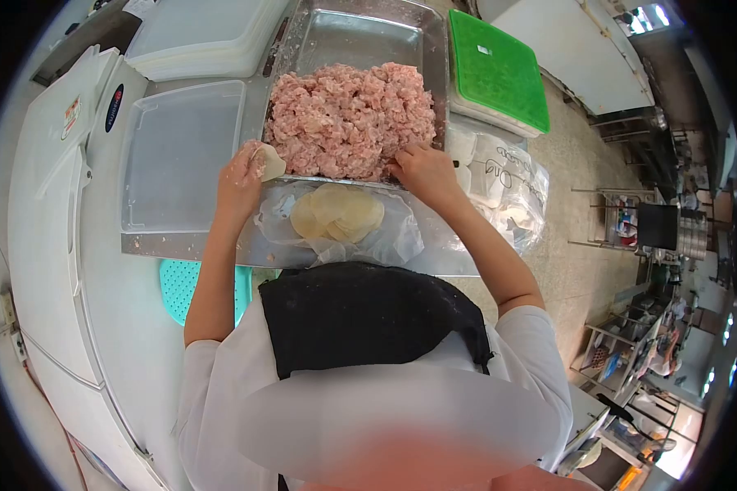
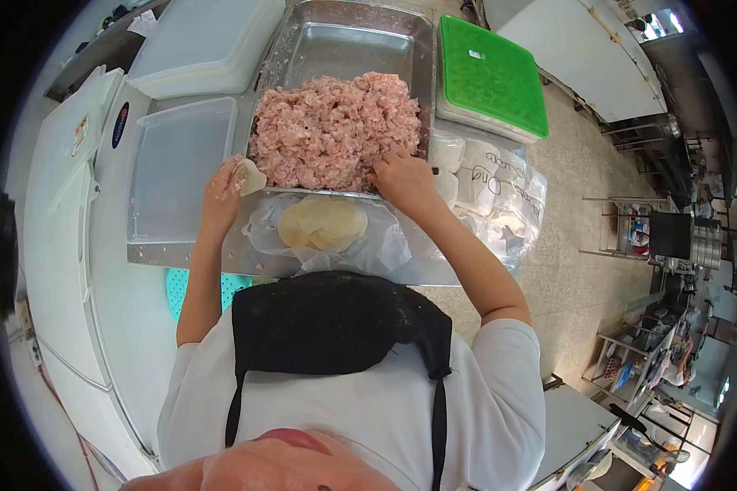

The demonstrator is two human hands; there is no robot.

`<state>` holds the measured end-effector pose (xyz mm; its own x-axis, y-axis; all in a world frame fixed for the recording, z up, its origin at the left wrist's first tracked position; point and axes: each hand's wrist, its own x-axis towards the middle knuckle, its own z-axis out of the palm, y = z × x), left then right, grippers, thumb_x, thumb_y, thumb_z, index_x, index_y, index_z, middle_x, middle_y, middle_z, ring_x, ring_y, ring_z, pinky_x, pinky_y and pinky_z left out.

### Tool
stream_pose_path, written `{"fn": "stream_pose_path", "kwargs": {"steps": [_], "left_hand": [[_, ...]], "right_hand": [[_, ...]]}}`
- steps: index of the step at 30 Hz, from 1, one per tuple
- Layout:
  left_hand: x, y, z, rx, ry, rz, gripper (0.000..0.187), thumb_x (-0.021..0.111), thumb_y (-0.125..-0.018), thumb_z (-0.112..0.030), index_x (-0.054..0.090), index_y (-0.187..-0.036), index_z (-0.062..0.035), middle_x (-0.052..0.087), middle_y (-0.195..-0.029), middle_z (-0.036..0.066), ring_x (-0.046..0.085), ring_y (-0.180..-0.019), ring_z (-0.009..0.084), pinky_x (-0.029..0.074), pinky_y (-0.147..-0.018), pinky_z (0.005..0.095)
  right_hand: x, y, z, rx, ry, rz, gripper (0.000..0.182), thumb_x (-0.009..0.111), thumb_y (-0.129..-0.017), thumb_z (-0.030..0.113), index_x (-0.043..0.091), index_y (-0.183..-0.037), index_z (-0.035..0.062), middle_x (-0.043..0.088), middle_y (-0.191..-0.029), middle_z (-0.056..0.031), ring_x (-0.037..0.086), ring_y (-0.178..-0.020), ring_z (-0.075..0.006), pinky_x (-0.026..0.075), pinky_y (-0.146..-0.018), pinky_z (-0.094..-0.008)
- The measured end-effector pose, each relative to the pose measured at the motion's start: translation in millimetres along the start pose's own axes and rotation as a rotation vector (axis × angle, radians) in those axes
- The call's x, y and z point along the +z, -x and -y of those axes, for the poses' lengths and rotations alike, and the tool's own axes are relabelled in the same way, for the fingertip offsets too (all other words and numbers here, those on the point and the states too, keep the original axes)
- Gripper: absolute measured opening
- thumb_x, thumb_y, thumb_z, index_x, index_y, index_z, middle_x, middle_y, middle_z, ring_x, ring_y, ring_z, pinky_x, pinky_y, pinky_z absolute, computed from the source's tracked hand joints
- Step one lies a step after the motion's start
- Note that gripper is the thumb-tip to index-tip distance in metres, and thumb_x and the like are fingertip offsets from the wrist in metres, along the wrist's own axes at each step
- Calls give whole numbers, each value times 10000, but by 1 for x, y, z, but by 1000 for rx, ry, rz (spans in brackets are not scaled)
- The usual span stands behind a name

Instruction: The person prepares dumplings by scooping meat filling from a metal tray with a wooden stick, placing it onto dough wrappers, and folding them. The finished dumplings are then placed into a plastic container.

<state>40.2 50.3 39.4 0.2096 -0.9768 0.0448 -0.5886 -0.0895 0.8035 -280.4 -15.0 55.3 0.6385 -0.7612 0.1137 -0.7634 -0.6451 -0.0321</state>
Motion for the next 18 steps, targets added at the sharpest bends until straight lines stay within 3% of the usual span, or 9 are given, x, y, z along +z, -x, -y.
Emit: {"fn": "stream_pose_path", "kwargs": {"steps": [4, 7, 12, 14, 16, 18], "left_hand": [[0, 0, -1, 28, 4, -21, 327, 516, -932, -185, 594, -1197, -9, 634, -1164, 168, 607, -1075, 304, 450, -933, 339], [0, -1, 10, 11, 45, -11, 309, 518, -931, -181, 603, -1173, -11, 644, -1135, 159, 617, -1043, 303, 459, -907, 338], [-2, -2, 14, 18, 128, -38, 289, 517, -932, -179, 612, -1132, 6, 658, -1041, 122, 620, -961, 220, 463, -861, 317], [-6, -3, 11, 14, 134, -33, 278, 518, -919, -160, 611, -1119, 9, 657, -1049, 140, 627, -962, 254, 470, -857, 325], [-7, -6, 10, 12, 141, -25, 267, 520, -907, -141, 609, -1107, 13, 657, -1057, 157, 635, -964, 288, 477, -854, 333], [-9, -7, 15, 16, 147, -3, 269, 509, -926, -177, 611, -1096, 5, 656, -1012, 98, 610, -933, 192, 463, -845, 301]], "right_hand": [[16, -2, 7, 153, -176, 84, 236, 639, -805, 283, 671, -805, 49, 652, -794, -136, 644, -771, -327, 512, -665, -447], [22, -2, 3, 209, -295, 141, 253, 628, -799, 278, 680, -841, 35, 654, -788, -159, 641, -775, -341, 505, -677, -456], [27, -1, -4, 293, -551, 153, 263, 621, -800, 271, 694, -906, 41, 657, -790, -172, 641, -771, -354, 502, -681, -442], [30, 0, -3, 310, -616, 174, 270, 617, -809, 273, 695, -924, 42, 657, -791, -176, 641, -770, -359, 501, -682, -437], [36, -2, 0, 320, -935, -42, 276, 615, -838, 299, 683, -881, 35, 646, -776, -184, 638, -765, -361, 492, -671, -447], [21, -12, -6, 361, -834, -42, 287, 606, -856, 308, 671, -858, 28, 641, -773, -188, 633, -763, -369, 487, -669, -455]]}}
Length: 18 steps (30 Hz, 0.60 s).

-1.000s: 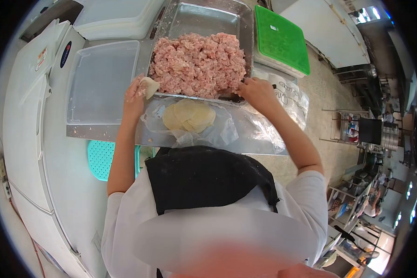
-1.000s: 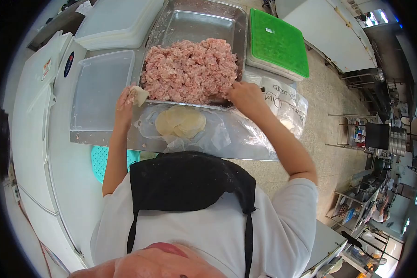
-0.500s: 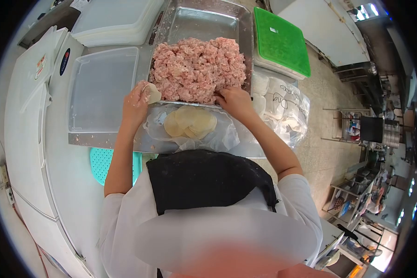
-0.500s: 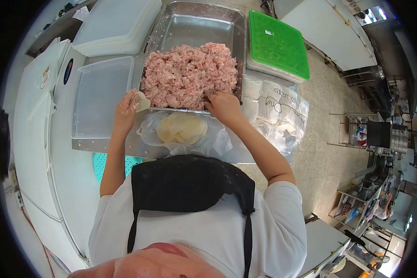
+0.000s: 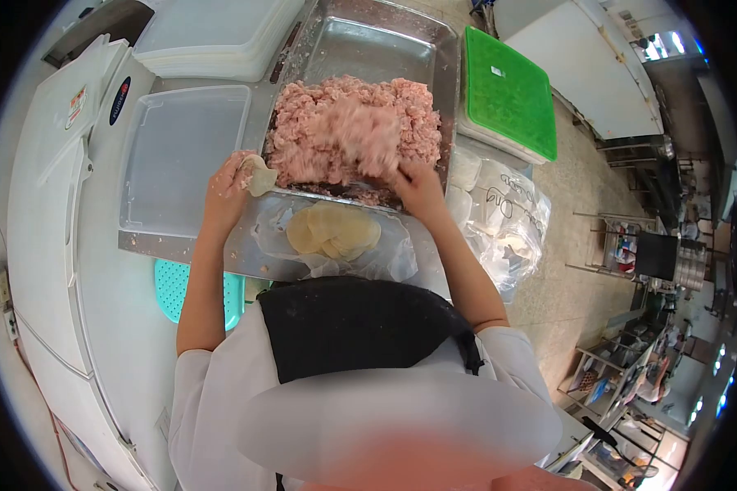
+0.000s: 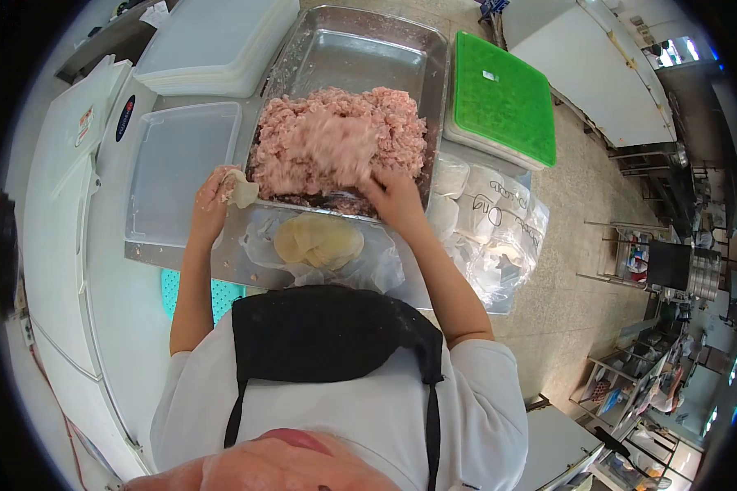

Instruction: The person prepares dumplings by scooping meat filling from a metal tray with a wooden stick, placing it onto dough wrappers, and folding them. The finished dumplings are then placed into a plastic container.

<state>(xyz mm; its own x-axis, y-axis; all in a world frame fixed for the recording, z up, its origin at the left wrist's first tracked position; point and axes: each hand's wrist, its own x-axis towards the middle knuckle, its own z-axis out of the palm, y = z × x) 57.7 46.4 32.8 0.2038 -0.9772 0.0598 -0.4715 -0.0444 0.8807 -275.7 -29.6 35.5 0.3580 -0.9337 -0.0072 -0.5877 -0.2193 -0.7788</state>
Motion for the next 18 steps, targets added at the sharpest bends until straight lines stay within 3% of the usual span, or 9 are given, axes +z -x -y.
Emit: {"fn": "stream_pose_path", "kwargs": {"steps": [1, 2, 5, 13, 18], "left_hand": [[0, 0, 1, 0, 0, 5, 269, 509, -926, -177, 611, -1096, 5, 656, -1012, 98, 610, -933, 192, 463, -845, 301], [0, 0, 3, -9, 5, -1, 268, 510, -921, -179, 610, -1088, 4, 656, -1009, 98, 610, -933, 191, 463, -844, 299], [-2, -4, 9, -18, 13, -8, 267, 512, -915, -187, 611, -1074, 4, 657, -1003, 99, 612, -928, 193, 465, -838, 297], [-4, -13, 16, 8, 55, -30, 279, 504, -921, -198, 614, -1085, 0, 658, -1002, 109, 622, -922, 208, 469, -825, 302], [-6, -5, 5, -13, 61, 49, 292, 492, -928, -178, 618, -1123, -2, 655, -1003, 114, 620, -931, 212, 464, -846, 307]], "right_hand": [[-9, -8, 11, 28, 95, -36, 305, 596, -874, 316, 660, -836, 21, 637, -770, -191, 628, -761, -378, 482, -668, -463], [-18, -18, 17, -93, 291, -111, 320, 575, -892, 328, 646, -821, 24, 631, -772, -197, 619, -761, -390, 477, -672, -479], [-37, -40, 11, -130, 490, -83, 300, 585, -896, 308, 611, -810, 22, 612, -767, -216, 593, -748, -414, 459, -649, -475], [-51, -47, 21, -106, 704, -76, 284, 544, -901, 291, 621, -795, 38, 631, -745, -192, 609, -718, -392, 477, -644, -479], [-91, -21, 88, -119, 1036, -22, 296, 511, -922, 301, 625, -792, 61, 633, -705, -163, 630, -688, -358, 486, -615, -487]]}}
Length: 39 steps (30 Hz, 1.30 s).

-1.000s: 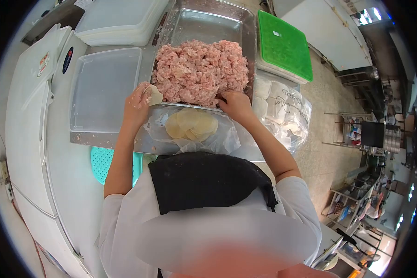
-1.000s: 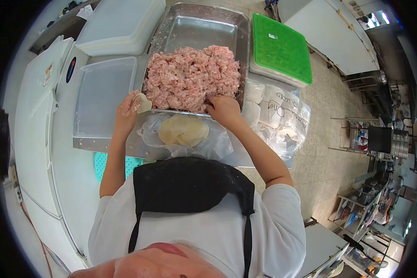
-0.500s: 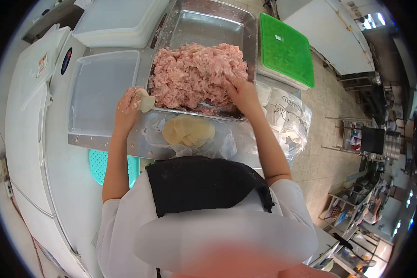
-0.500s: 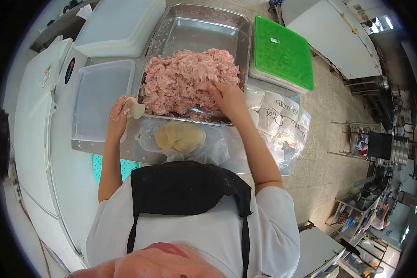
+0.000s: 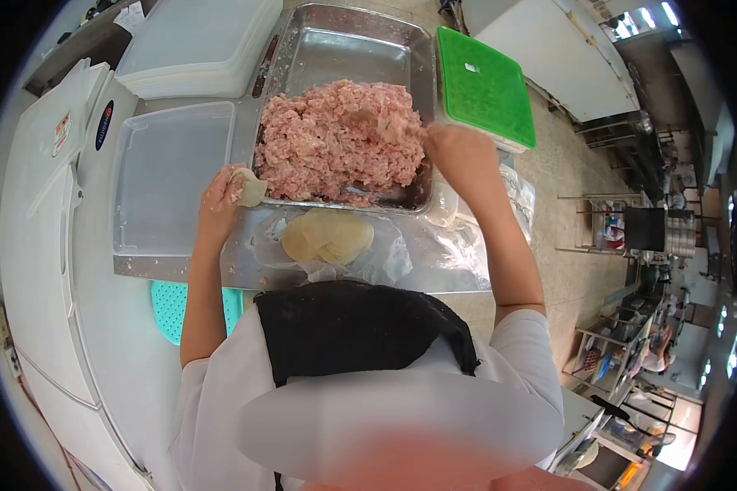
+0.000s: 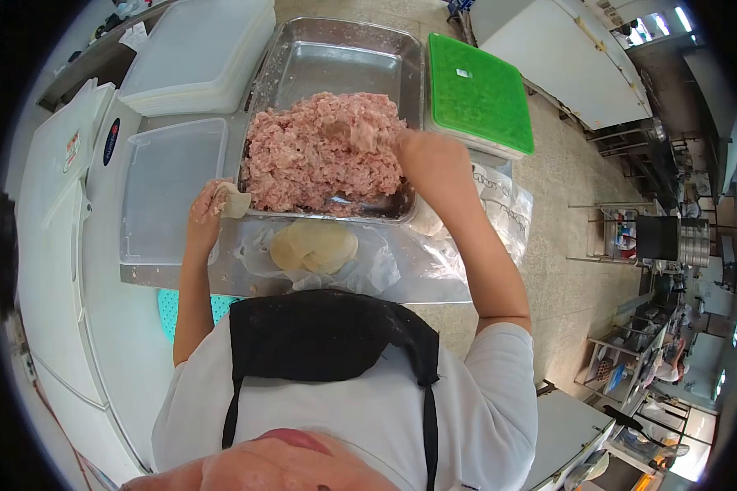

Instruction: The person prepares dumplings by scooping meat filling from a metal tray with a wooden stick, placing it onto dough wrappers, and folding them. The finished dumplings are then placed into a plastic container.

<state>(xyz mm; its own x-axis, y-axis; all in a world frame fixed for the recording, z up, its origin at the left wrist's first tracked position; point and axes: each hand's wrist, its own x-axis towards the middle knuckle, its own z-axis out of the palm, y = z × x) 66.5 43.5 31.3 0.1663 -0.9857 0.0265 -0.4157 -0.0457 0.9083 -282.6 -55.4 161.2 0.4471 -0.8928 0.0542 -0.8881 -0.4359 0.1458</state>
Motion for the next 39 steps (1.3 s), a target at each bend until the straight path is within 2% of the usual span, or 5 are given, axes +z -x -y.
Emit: {"fn": "stream_pose_path", "kwargs": {"steps": [8, 19, 24, 33, 39], "left_hand": [[17, 11, 2, 173, -210, -130, 297, 525, -916, -132, 596, -1172, 1, 638, -1136, 176, 615, -1019, 333, 465, -900, 376], [12, 30, -39, 237, -68, -121, 242, 506, -918, -62, 609, -1132, -14, 649, -1103, 151, 625, -977, 327, 484, -849, 354], [25, 38, -41, 315, -1, -96, 227, 489, -914, -26, 613, -1105, -20, 654, -1053, 146, 633, -937, 308, 485, -823, 347], [45, 63, -52, 140, -67, -86, 239, 448, -941, -52, 600, -1110, 22, 653, -1097, 160, 633, -988, 266, 478, -870, 325], [68, 75, -58, 214, -23, -132, 234, 454, -955, -76, 601, -1110, 19, 654, -1105, 141, 621, -1010, 251, 467, -892, 323]], "right_hand": [[97, -22, -24, 95, -147, -134, 287, 481, -924, 259, 628, -786, 55, 646, -728, -181, 643, -712, -371, 499, -613, -478], [-27, -13, -19, 58, 143, -161, 261, 538, -887, 254, 663, -745, 74, 647, -675, -135, 663, -670, -310, 519, -567, -421], [104, -10, -17, -33, -119, -163, 206, 497, -867, 133, 646, -738, 74, 642, -696, -171, 660, -709, -333, 517, -619, -442], [17, -16, -41, -94, 33, -175, 235, 504, -882, 196, 650, -776, 46, 658, -725, -174, 660, -669, -338, 512, -565, -451], [129, -17, -62, -68, -198, -132, 249, 493, -883, 199, 640, -770, 32, 661, -756, -200, 654, -715, -385, 514, -613, -488]]}}
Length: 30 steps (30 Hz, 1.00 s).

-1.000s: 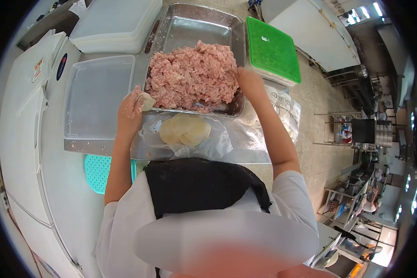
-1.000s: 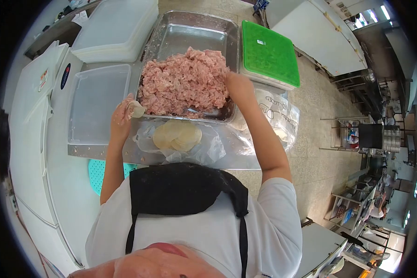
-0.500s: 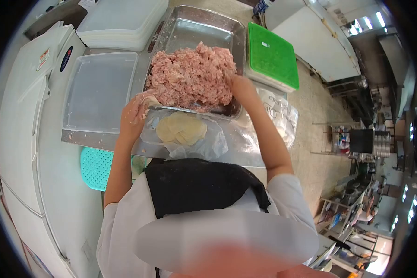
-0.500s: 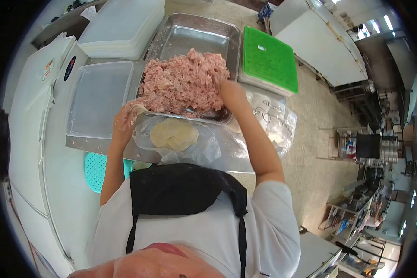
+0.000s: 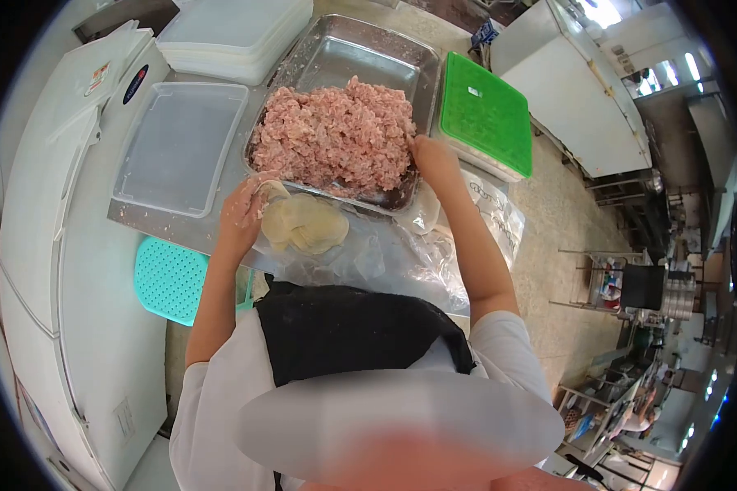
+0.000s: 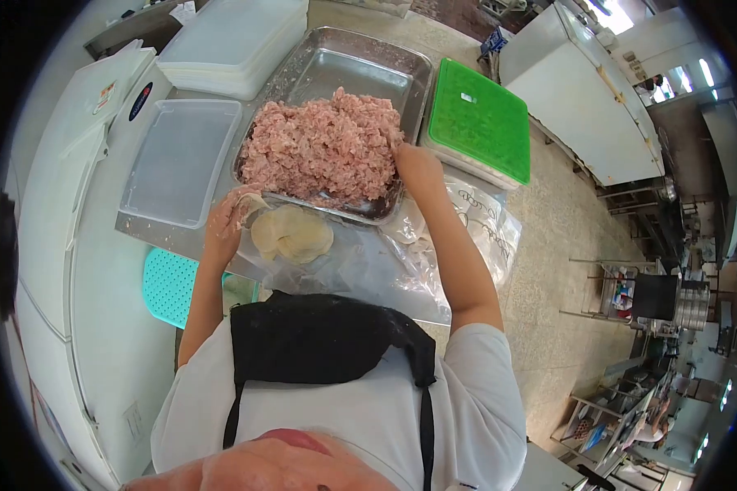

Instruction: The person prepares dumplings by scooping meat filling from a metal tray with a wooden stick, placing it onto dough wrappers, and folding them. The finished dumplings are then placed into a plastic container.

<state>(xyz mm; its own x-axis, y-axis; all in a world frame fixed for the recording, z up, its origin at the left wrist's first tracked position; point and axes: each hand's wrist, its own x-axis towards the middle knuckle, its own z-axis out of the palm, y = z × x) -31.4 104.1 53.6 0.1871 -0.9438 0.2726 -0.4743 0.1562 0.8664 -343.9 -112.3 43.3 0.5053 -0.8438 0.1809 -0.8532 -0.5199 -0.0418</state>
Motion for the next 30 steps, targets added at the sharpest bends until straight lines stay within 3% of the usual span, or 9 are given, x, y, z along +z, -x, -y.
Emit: {"fn": "stream_pose_path", "kwargs": {"steps": [4, 7, 13, 16, 19, 22, 25, 28, 30], "left_hand": [[4, 10, -5, 17, -14, -54, 235, 491, -906, -38, 614, -1106, -19, 657, -1077, 138, 632, -975, 293, 481, -854, 339], [3, 18, -10, -80, 63, -87, 227, 484, -909, -45, 612, -1095, -15, 660, -1075, 124, 631, -974, 263, 474, -862, 327], [2, 15, 14, -171, 219, -145, 234, 488, -933, -89, 612, -1109, 0, 661, -1043, 111, 619, -972, 209, 468, -861, 308], [-4, 8, 24, -233, 204, -241, 251, 501, -934, -106, 608, -1133, 2, 655, -1021, 112, 611, -967, 187, 467, -860, 296], [-25, -10, 19, -192, 190, -226, 259, 520, -929, -125, 614, -1137, -1, 651, -1027, 106, 605, -968, 176, 466, -867, 291], [-44, -19, 48, -218, 211, -178, 269, 540, -924, -144, 619, -1137, -1, 656, -1074, 117, 614, -1006, 206, 471, -879, 313], [-53, -35, 84, -91, 16, -174, 283, 558, -909, -180, 630, -1116, 0, 657, -1105, 133, 628, -1019, 268, 480, -875, 355], [-63, -57, 96, -83, -61, 37, 307, 556, -843, -122, 627, -1111, 11, 657, -1124, 135, 625, -1013, 261, 463, -905, 348], [-64, -71, 88, -104, -134, 160, 256, 535, -874, -159, 640, -1048, -4, 656, -1023, 194, 621, -933, 381, 487, -826, 416]], "right_hand": [[-70, -4, 4, -47, 191, 116, 259, 481, -897, 191, 642, -770, 34, 659, -732, -194, 661, -724, -365, 523, -628, -466], [-128, 0, 19, -25, 202, 8, 247, 474, -883, 173, 650, -775, 38, 661, -730, -186, 664, -714, -353, 528, -625, -451], [-33, 11, 27, -155, -13, -30, 249, 504, -903, 232, 658, -806, 63, 654, -752, -175, 653, -713, -334, 500, -614, -455], [-81, 10, 45, -69, 183, 137, 229, 504, -892, 219, 647, -807, 62, 646, -753, -176, 649, -730, -325, 493, -633, -461], [-137, 26, 69, -74, 215, 1, 181, 531, -833, 154, 666, -749, 65, 649, -705, -164, 668, -701, -316, 525, -604, -426], [-142, 38, 83, -256, 229, 54, 174, 544, -821, 156, 671, -732, 76, 647, -674, -136, 668, -669, -306, 524, -573, -419], [-101, 40, 90, -249, 264, 240, 178, 550, -823, 180, 679, -748, 82, 654, -701, -133, 670, -686, -303, 526, -576, -414], [-58, 29, 108, -205, 268, 404, 180, 560, -821, 197, 683, -767, 77, 663, -754, -140, 675, -733, -292, 530, -599, -405], [-49, 27, 134, -202, 186, 367, 170, 570, -809, 191, 685, -775, 71, 667, -754, -130, 676, -727, -287, 531, -595, -404]]}}
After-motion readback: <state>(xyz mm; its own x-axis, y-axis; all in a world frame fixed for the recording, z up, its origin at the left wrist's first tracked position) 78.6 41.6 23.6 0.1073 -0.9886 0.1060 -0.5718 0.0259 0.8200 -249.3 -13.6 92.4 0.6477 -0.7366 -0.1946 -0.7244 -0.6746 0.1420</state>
